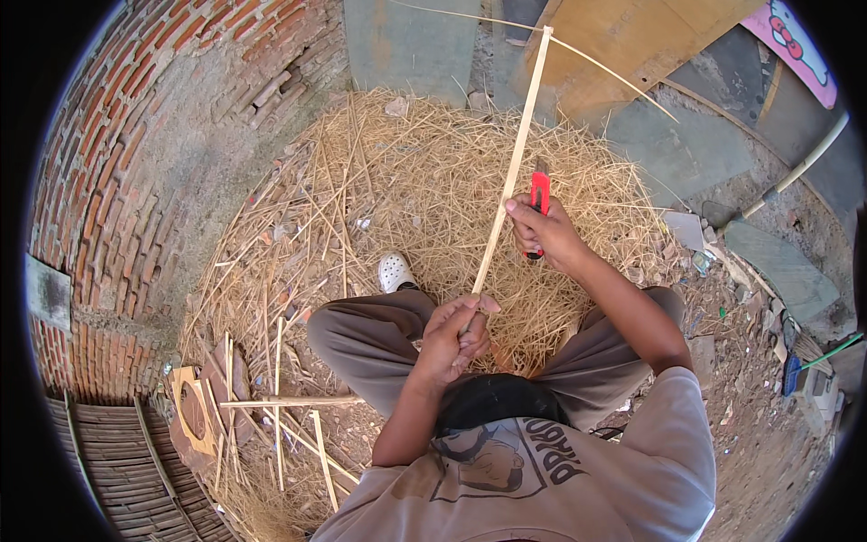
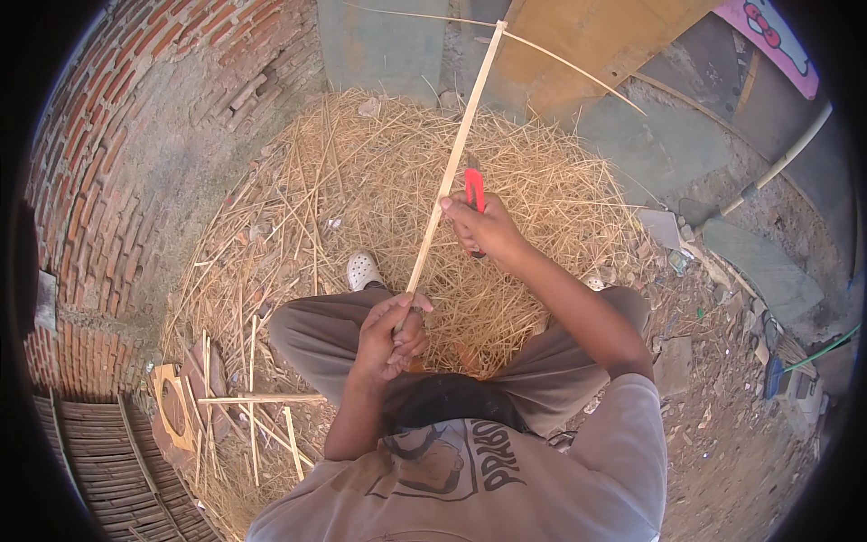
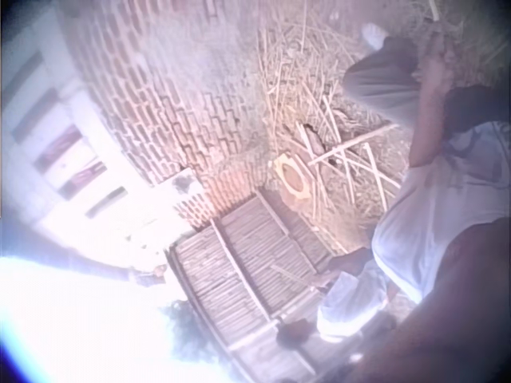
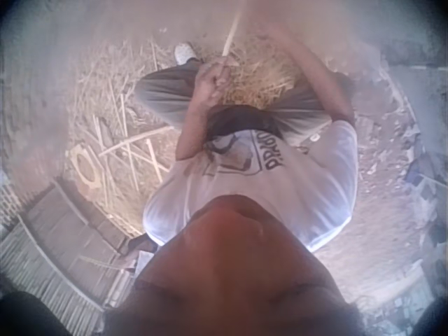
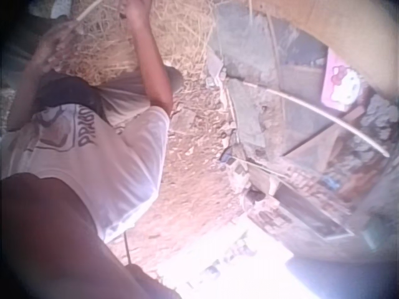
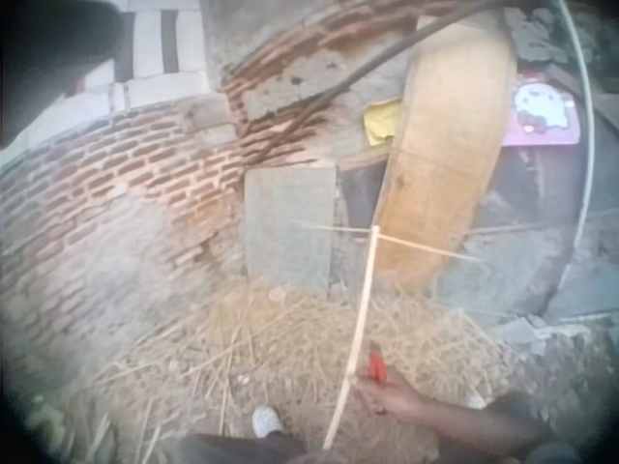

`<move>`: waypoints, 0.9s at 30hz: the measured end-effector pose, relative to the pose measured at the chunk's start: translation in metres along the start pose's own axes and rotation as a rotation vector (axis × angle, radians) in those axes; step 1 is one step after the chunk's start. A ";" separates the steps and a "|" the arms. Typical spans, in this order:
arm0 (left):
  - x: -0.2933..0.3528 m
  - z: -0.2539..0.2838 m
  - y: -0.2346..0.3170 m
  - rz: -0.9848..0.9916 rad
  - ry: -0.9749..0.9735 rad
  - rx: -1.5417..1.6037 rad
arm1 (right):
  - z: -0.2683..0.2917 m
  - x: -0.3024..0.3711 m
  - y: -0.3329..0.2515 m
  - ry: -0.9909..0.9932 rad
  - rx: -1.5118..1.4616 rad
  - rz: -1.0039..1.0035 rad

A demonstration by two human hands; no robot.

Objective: The person sits on a straw-covered floor and uses a red utility knife to split a long bamboo stick into thin strips. They hold the stick vertically and repeatedly slice along its length to create multiple fine strands.

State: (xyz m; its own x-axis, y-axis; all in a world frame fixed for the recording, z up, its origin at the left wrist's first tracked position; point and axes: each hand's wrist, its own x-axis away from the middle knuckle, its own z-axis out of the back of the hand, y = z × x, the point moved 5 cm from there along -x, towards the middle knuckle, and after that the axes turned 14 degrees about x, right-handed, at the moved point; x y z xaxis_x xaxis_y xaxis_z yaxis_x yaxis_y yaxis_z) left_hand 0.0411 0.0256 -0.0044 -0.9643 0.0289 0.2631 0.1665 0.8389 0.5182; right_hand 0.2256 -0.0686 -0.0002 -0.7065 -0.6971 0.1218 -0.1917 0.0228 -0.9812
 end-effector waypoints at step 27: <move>-0.020 -0.028 0.020 -0.452 0.181 -0.815 | -0.001 0.030 -0.040 0.249 1.503 0.525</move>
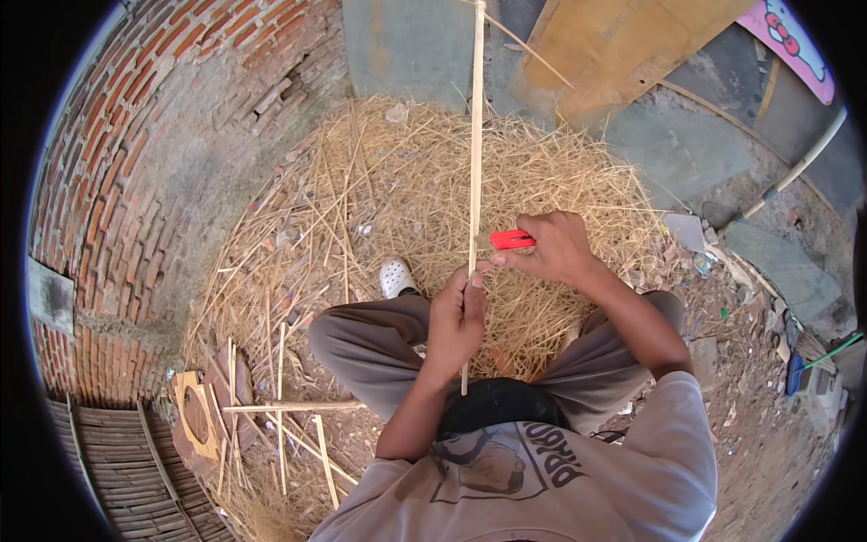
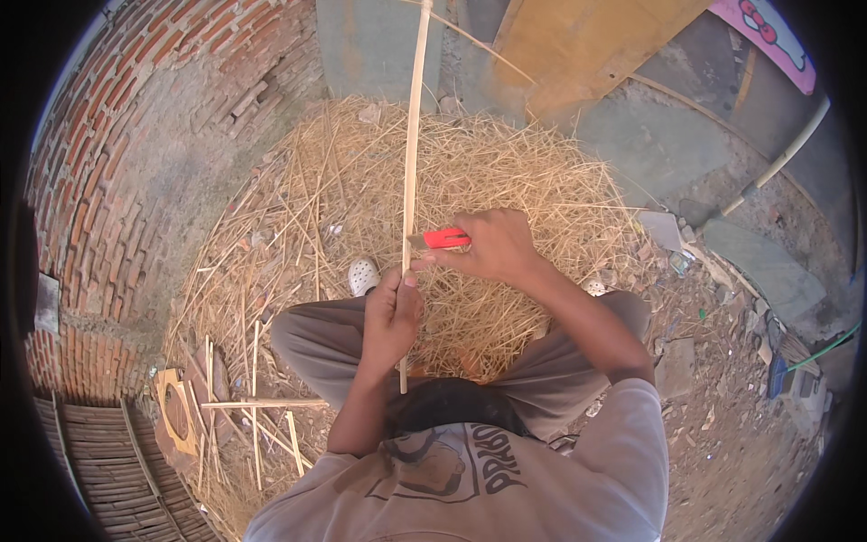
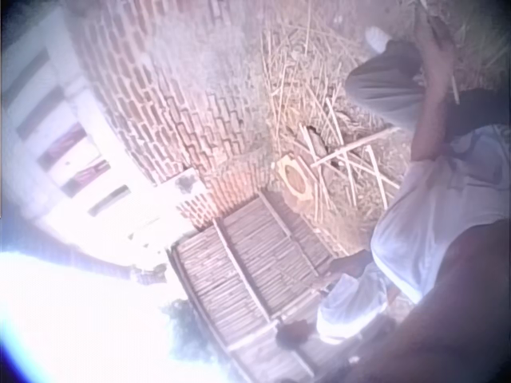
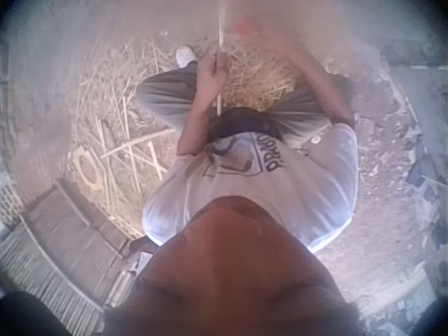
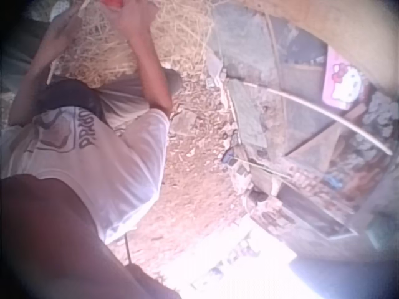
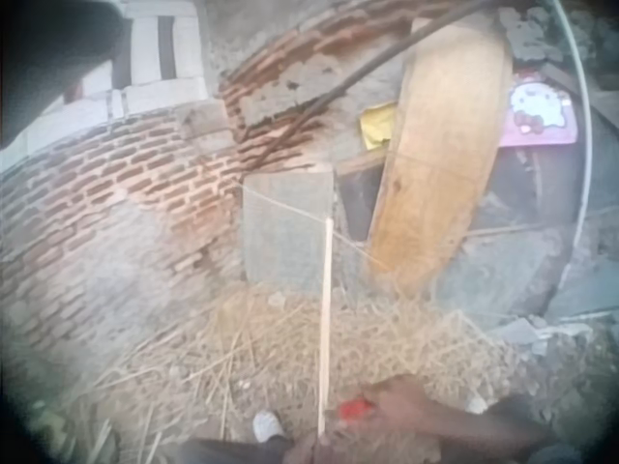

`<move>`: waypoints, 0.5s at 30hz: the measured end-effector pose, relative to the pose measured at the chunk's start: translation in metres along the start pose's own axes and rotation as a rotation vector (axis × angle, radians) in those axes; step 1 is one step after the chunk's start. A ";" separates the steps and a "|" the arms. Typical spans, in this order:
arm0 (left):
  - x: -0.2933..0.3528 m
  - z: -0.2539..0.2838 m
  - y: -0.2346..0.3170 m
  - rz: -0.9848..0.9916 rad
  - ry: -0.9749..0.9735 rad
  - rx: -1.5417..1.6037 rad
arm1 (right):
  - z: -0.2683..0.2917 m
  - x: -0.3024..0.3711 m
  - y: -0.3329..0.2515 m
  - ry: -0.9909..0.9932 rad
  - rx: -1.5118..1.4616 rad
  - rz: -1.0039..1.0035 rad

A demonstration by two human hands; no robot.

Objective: The person sits on a straw-covered floor and uses a red utility knife to split a long bamboo stick into thin strips. They hold the stick vertically and repeatedly slice along its length to create multiple fine strands.

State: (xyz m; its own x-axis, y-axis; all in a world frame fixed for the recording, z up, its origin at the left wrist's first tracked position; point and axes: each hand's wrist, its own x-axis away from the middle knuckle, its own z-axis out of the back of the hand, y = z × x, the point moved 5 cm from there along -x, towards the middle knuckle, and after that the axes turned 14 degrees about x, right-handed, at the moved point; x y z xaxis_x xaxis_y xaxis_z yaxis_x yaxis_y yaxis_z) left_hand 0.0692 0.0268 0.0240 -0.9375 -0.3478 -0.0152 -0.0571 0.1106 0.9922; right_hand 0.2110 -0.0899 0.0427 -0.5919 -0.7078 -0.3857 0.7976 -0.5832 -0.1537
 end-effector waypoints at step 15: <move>0.022 -0.001 0.001 -0.006 -0.029 -0.328 | -0.033 -0.012 0.025 -0.003 0.243 -0.067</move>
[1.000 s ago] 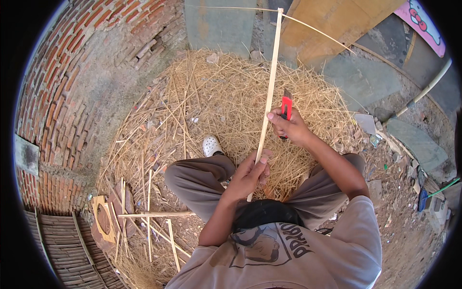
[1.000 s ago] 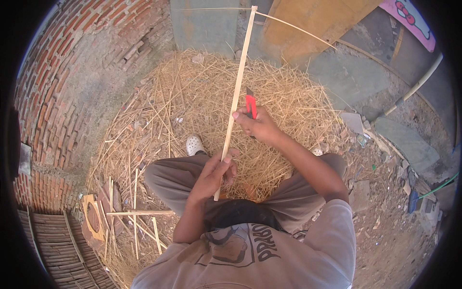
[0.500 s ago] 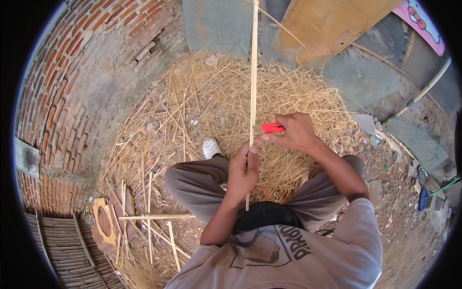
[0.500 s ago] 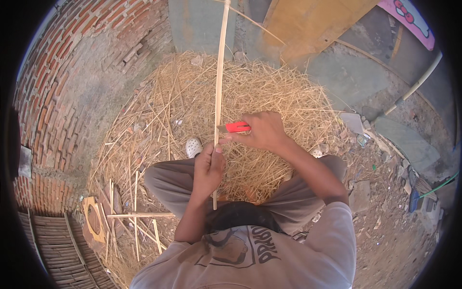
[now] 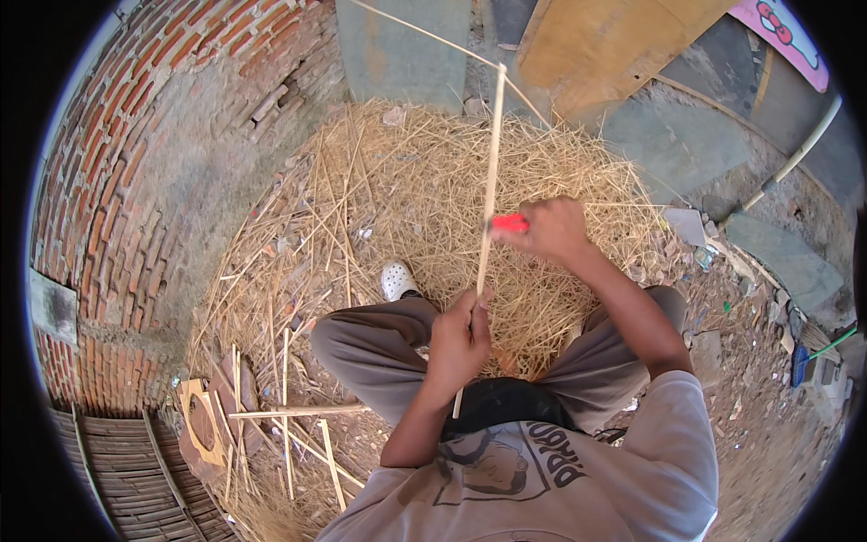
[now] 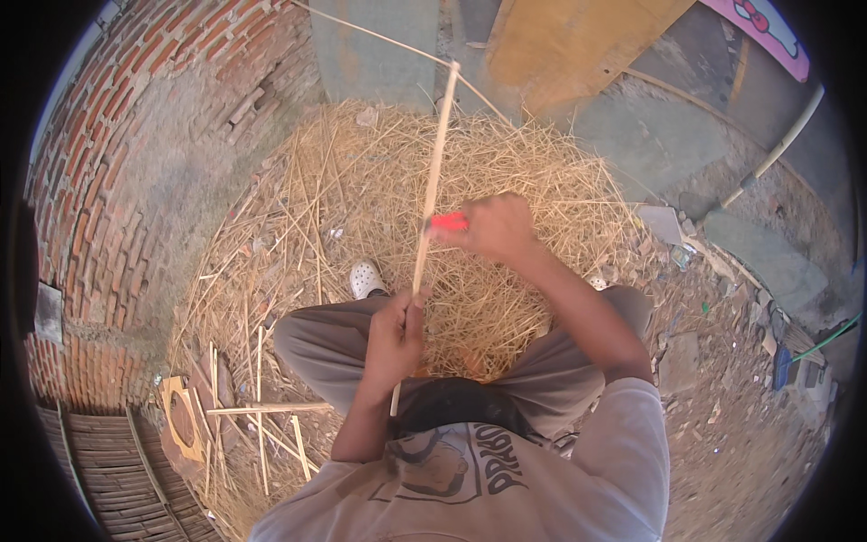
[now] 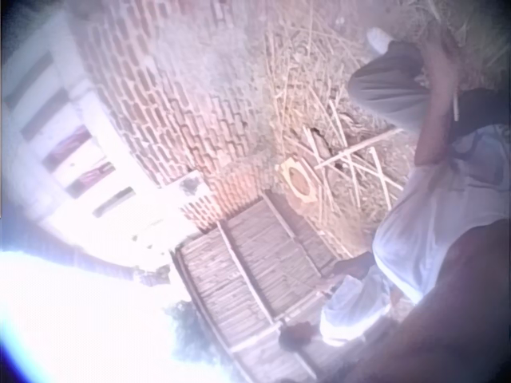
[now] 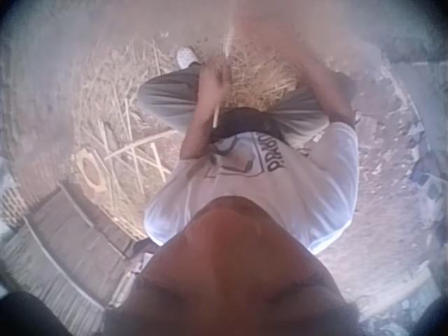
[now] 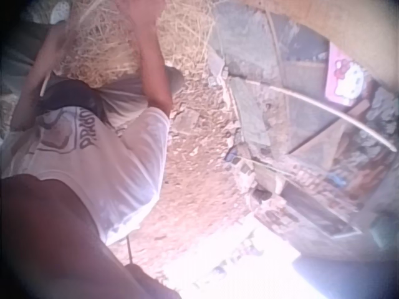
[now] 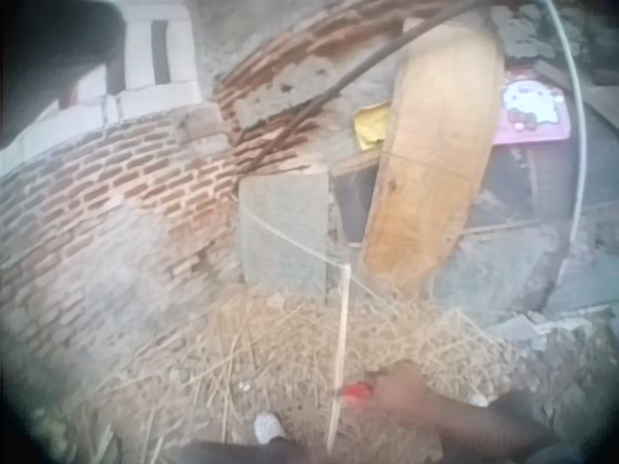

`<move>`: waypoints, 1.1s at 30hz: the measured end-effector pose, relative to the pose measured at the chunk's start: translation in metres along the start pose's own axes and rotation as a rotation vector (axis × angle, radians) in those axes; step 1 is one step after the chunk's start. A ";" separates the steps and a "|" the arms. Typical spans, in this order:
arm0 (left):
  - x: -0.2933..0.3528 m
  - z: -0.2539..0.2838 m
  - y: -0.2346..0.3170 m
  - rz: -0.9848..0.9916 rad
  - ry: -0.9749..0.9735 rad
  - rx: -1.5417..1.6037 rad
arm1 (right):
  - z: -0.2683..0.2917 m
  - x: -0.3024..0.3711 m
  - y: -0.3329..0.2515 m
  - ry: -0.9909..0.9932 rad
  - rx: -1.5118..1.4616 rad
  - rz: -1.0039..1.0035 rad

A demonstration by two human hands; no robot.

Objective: The person sits on a straw-covered floor and uses a red utility knife to split a long bamboo stick into thin strips. They hold the stick vertically and repeatedly slice along its length to create multiple fine strands.

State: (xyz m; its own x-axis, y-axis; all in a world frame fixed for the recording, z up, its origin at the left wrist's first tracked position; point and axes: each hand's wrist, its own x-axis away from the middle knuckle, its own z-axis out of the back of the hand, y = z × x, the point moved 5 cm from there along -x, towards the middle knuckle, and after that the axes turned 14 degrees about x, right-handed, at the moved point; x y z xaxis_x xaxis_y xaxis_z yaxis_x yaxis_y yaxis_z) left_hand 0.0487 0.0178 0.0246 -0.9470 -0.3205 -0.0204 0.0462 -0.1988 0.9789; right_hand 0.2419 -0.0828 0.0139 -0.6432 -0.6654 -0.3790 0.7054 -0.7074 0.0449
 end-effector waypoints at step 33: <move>0.052 0.014 -0.029 0.079 0.006 0.116 | -0.045 0.005 0.007 -0.136 -0.020 -0.023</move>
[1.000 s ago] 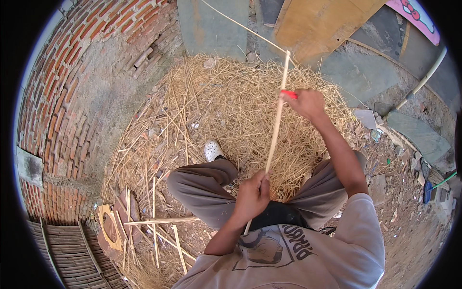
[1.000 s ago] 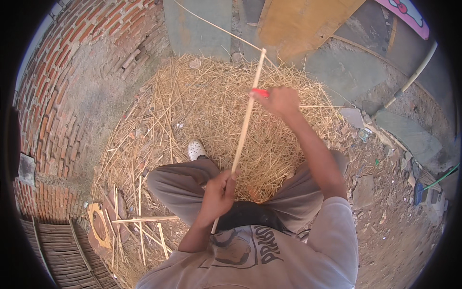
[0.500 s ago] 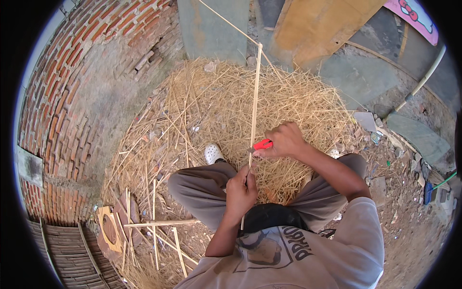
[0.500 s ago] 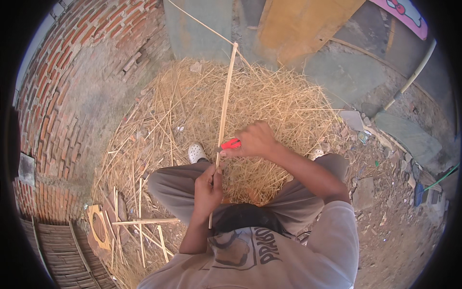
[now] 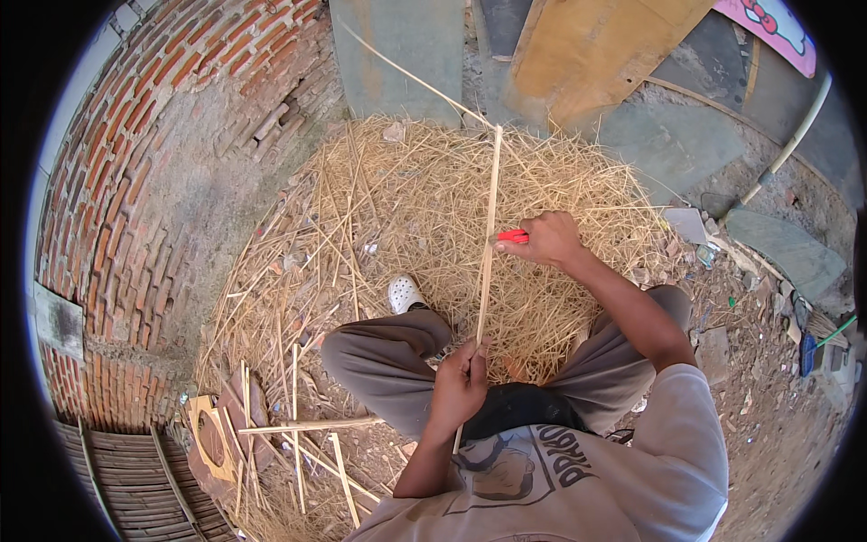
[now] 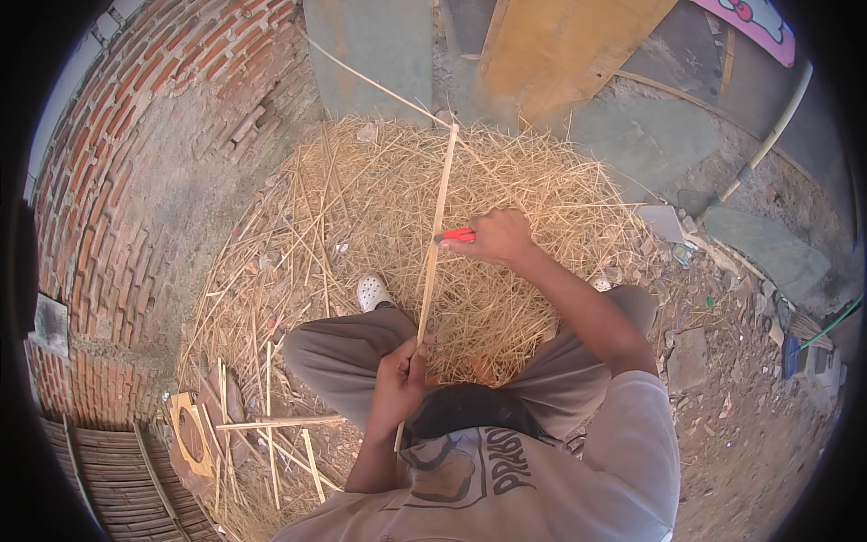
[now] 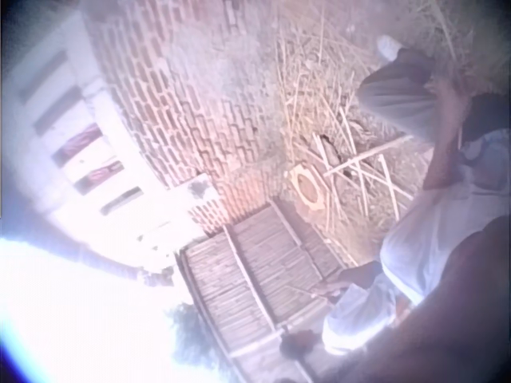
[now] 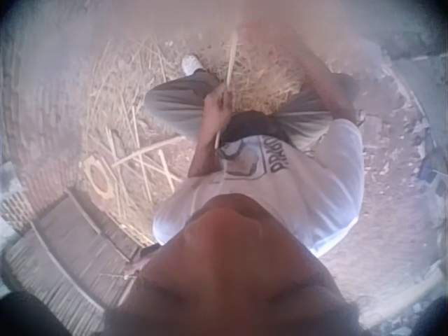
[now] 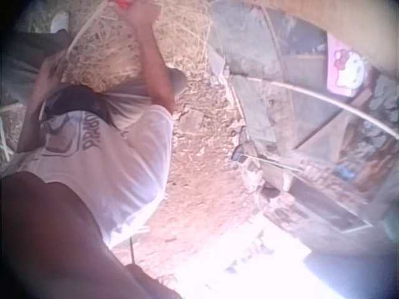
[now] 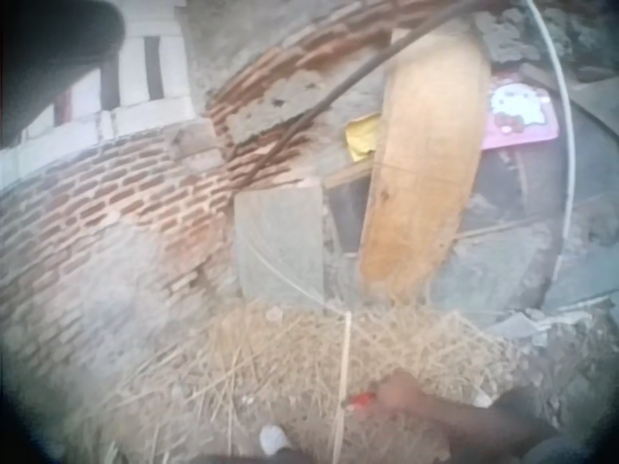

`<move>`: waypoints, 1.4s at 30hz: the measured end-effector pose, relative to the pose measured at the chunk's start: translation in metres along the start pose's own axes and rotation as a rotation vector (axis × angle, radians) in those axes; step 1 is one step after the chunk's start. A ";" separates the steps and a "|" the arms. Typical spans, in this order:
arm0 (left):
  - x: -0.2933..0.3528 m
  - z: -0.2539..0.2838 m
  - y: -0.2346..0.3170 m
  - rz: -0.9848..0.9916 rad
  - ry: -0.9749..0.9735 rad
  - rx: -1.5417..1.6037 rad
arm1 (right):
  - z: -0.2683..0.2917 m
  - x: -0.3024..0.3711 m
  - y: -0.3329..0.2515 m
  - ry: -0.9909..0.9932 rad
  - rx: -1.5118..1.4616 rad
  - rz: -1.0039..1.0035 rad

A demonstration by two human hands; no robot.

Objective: The person sits on a straw-covered floor and uses a red utility knife to split a long bamboo stick into thin strips. They hold the stick vertically and repeatedly slice along its length to create multiple fine strands.

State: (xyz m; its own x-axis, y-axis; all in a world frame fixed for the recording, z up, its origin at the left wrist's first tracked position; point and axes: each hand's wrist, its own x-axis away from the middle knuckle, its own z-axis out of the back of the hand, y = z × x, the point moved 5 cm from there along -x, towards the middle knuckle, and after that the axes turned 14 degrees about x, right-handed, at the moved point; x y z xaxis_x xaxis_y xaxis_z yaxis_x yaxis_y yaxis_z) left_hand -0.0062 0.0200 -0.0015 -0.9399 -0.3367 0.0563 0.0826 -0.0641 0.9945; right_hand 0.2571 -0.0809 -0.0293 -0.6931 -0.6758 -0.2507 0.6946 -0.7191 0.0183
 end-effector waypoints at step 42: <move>0.018 0.013 0.020 -0.042 0.013 -0.135 | 0.024 0.012 -0.021 0.090 -0.078 0.084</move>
State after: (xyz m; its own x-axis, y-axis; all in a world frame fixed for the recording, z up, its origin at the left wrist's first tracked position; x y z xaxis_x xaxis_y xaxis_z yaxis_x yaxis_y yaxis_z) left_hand -0.0258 0.0247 0.0201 -0.9392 -0.3431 0.0129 0.0881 -0.2044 0.9749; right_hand 0.2300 -0.0778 -0.0092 -0.6143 -0.7131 -0.3378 0.7647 -0.6436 -0.0320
